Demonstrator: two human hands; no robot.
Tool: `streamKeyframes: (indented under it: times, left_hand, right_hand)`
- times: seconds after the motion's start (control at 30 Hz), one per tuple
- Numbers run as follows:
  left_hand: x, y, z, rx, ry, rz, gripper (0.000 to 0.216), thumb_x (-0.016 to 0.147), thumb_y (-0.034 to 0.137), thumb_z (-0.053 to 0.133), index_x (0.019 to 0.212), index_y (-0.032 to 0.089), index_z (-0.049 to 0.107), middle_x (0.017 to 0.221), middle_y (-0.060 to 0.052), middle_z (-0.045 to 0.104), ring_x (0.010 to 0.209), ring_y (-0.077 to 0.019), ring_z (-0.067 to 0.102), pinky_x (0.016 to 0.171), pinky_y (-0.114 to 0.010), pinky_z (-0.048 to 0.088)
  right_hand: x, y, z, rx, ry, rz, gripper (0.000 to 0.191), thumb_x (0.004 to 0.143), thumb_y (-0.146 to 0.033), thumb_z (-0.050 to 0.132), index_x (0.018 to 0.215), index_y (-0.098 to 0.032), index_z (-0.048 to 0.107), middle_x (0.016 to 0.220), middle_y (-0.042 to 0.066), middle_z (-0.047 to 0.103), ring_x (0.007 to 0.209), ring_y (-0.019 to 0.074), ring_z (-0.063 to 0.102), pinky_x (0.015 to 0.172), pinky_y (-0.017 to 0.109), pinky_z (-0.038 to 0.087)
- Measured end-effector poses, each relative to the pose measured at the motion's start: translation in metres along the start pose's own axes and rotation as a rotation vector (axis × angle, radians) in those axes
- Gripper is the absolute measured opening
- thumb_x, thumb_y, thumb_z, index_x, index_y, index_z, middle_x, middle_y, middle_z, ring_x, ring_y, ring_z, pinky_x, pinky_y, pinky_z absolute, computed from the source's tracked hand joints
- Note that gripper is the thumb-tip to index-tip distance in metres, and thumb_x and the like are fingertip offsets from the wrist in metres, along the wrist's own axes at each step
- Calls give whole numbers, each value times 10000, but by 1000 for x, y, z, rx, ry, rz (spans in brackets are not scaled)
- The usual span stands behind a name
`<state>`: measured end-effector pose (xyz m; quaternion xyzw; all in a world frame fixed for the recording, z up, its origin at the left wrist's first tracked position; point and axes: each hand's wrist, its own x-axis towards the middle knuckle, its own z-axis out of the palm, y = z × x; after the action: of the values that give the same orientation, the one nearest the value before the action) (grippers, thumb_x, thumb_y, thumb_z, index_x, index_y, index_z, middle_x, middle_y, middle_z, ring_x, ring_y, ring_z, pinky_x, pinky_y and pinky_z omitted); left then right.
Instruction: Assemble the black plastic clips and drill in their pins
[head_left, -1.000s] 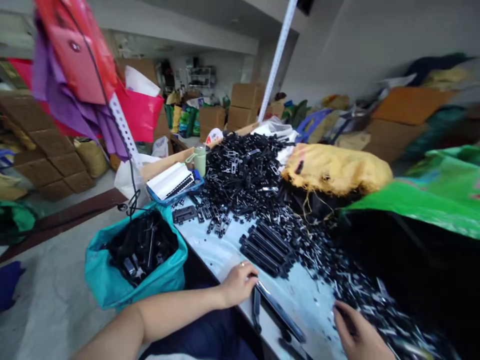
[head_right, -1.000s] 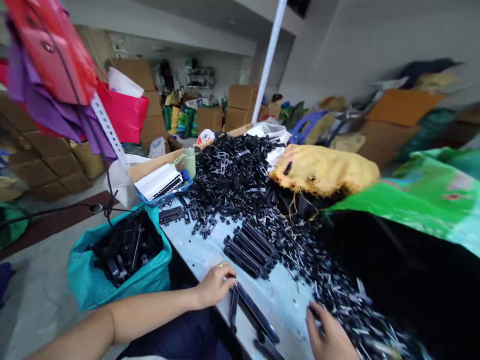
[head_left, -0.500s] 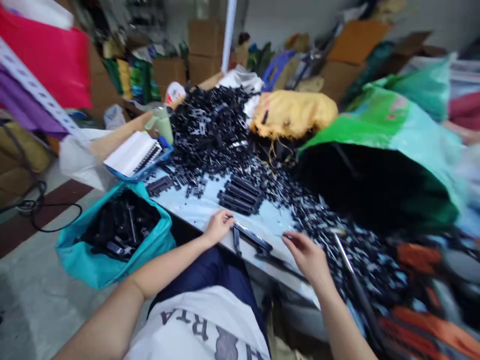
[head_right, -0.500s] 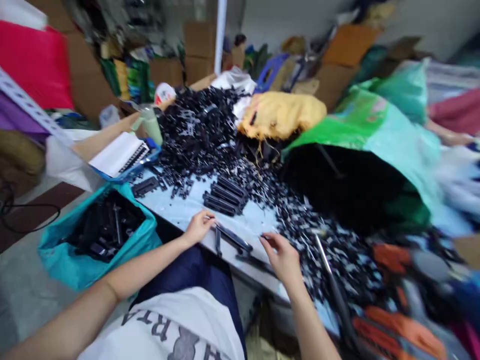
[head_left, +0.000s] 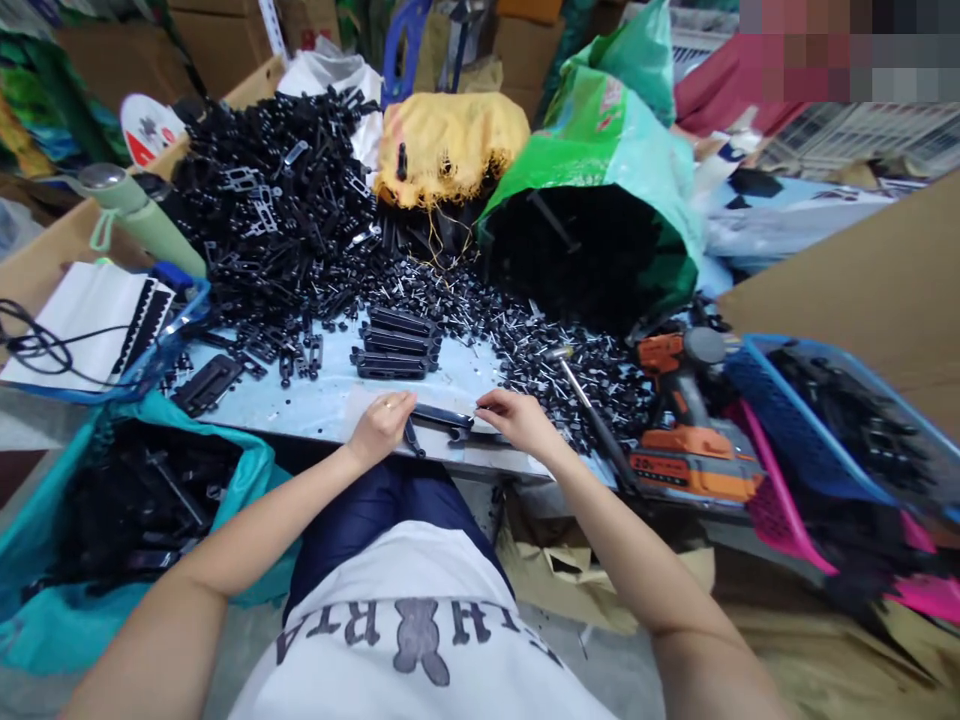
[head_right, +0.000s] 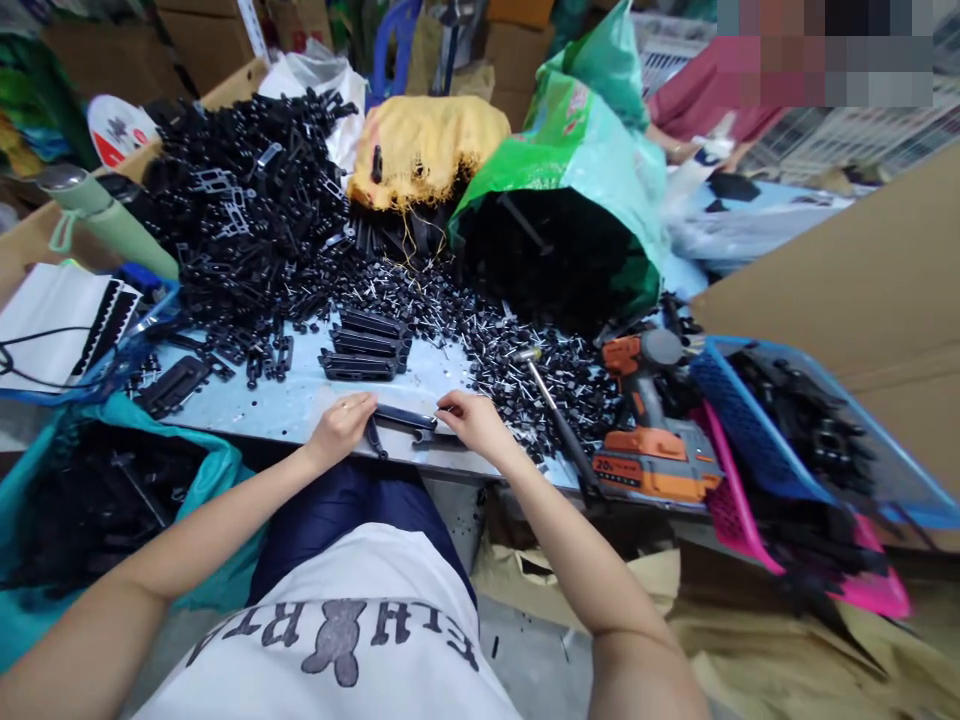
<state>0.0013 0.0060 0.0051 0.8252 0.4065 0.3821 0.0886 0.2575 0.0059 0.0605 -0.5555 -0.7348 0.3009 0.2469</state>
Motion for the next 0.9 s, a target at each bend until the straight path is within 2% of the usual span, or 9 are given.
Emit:
streamKeyframes:
  times: [0.23, 0.33, 0.43, 0.53, 0.6, 0.67, 0.73, 0.8, 0.9]
  left_hand:
    - [2, -14, -6, -32, -116, 45, 308, 913, 182, 356, 1114, 175, 588, 1100, -86, 655, 1062, -166, 598, 940, -344, 501]
    - [2, -14, -7, -39, -120, 36, 307, 913, 189, 358, 1117, 183, 588, 1099, -79, 654, 1060, -162, 596, 932, -336, 503]
    - [1, -6, -7, 2, -83, -2, 304, 910, 187, 361, 1117, 191, 583, 1095, -83, 650, 1071, -173, 586, 945, -364, 480]
    - [5, 14, -1, 111, -65, 18, 281, 892, 217, 422, 1130, 169, 564, 1159, -117, 609, 1169, -231, 510, 1029, -471, 353]
    - [13, 29, 8, 117, -179, 120, 304, 877, 238, 456, 1160, 159, 536, 1206, -128, 574, 1222, -251, 451, 1056, -484, 281]
    - [21, 42, 17, 90, -348, 186, 348, 862, 278, 485, 1186, 153, 507, 1178, -133, 577, 1193, -258, 464, 1023, -449, 305]
    - [29, 49, 25, 97, -470, 142, 406, 842, 358, 510, 1185, 143, 496, 1101, -140, 590, 1096, -273, 511, 941, -426, 358]
    - [35, 51, 27, 114, -540, 90, 447, 819, 430, 520, 1157, 139, 502, 1041, -138, 589, 1002, -278, 531, 870, -411, 376]
    - [37, 48, 27, 108, -596, 112, 474, 780, 458, 563, 1130, 144, 503, 1045, -130, 572, 982, -274, 514, 848, -390, 358]
  right_hand:
    - [-4, -16, -1, -336, -107, -146, 94, 808, -180, 583, 867, -181, 656, 785, 41, 692, 699, 157, 633, 649, 235, 432]
    - [-7, -21, -2, -433, -130, -156, 122, 845, -177, 534, 859, -172, 655, 784, 52, 689, 715, 157, 634, 643, 224, 414]
    - [-7, -24, -4, -508, -174, -166, 155, 867, -179, 501, 846, -170, 654, 771, 56, 685, 716, 155, 633, 639, 218, 403]
    - [-5, -22, -3, -556, -235, -213, 157, 866, -168, 501, 841, -166, 655, 761, 60, 687, 710, 156, 638, 642, 219, 414]
    - [-7, -15, 2, -555, -220, -249, 170, 878, -184, 489, 859, -162, 656, 771, 70, 691, 718, 165, 646, 647, 231, 438]
    - [-15, -2, 11, -486, -121, -304, 200, 900, -217, 459, 923, -162, 650, 842, 83, 699, 775, 172, 655, 685, 251, 472]
    - [-25, 15, 21, -377, 22, -383, 236, 912, -265, 447, 1037, -166, 621, 982, 105, 684, 897, 180, 644, 770, 287, 495]
    - [-33, 32, 29, -290, 117, -481, 301, 897, -310, 481, 1149, -169, 566, 1095, 121, 646, 999, 187, 612, 840, 324, 493]
    - [-36, 52, 31, -248, 100, -590, 420, 859, -355, 543, 1237, -175, 501, 1126, 129, 620, 1019, 191, 593, 835, 329, 498]
